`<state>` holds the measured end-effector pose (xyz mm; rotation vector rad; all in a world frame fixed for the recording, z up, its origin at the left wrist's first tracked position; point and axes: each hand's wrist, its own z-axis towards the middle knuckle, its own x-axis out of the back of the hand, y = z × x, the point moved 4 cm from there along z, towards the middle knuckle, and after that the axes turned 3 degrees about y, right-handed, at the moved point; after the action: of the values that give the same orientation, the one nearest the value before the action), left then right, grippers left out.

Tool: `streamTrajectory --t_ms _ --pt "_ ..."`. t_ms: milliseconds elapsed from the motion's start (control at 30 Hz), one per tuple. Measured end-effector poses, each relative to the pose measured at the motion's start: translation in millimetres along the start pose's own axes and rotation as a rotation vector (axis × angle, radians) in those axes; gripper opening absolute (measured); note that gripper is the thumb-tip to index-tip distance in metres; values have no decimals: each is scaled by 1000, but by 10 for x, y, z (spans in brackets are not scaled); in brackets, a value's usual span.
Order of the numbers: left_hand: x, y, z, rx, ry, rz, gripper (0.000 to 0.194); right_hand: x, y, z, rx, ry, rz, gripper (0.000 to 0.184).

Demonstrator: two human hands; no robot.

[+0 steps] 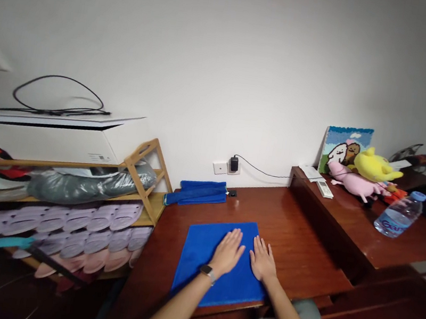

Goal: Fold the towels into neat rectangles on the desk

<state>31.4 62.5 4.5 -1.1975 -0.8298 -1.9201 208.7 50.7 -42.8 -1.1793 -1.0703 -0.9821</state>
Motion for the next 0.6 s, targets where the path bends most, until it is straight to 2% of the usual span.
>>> streamTrajectory --t_ms 67,100,167,233,367,433,500,600 --pt "-167 393 81 -34 -67 -78 66 -27 13 -3 25 -5 -19 64" --pt "-222 497 87 -30 -101 -109 67 -32 15 -5 34 -4 -24 64" --pt "-250 486 16 13 -153 -141 69 -24 15 -7 33 6 -17 64" --pt "-171 208 -169 86 -174 -118 72 -1 11 -7 12 15 5 65" --pt "140 -748 -746 313 -167 32 78 32 -4 -11 0 24 33 66" --pt "278 -1144 -1011 403 -135 102 78 36 -4 -14 0 24 39 66" --pt "354 -1359 -1179 437 -107 142 77 38 -1 -14 -11 13 39 67" --pt "371 -1404 -1250 445 -99 164 79 65 -7 -10 -26 -9 33 67"
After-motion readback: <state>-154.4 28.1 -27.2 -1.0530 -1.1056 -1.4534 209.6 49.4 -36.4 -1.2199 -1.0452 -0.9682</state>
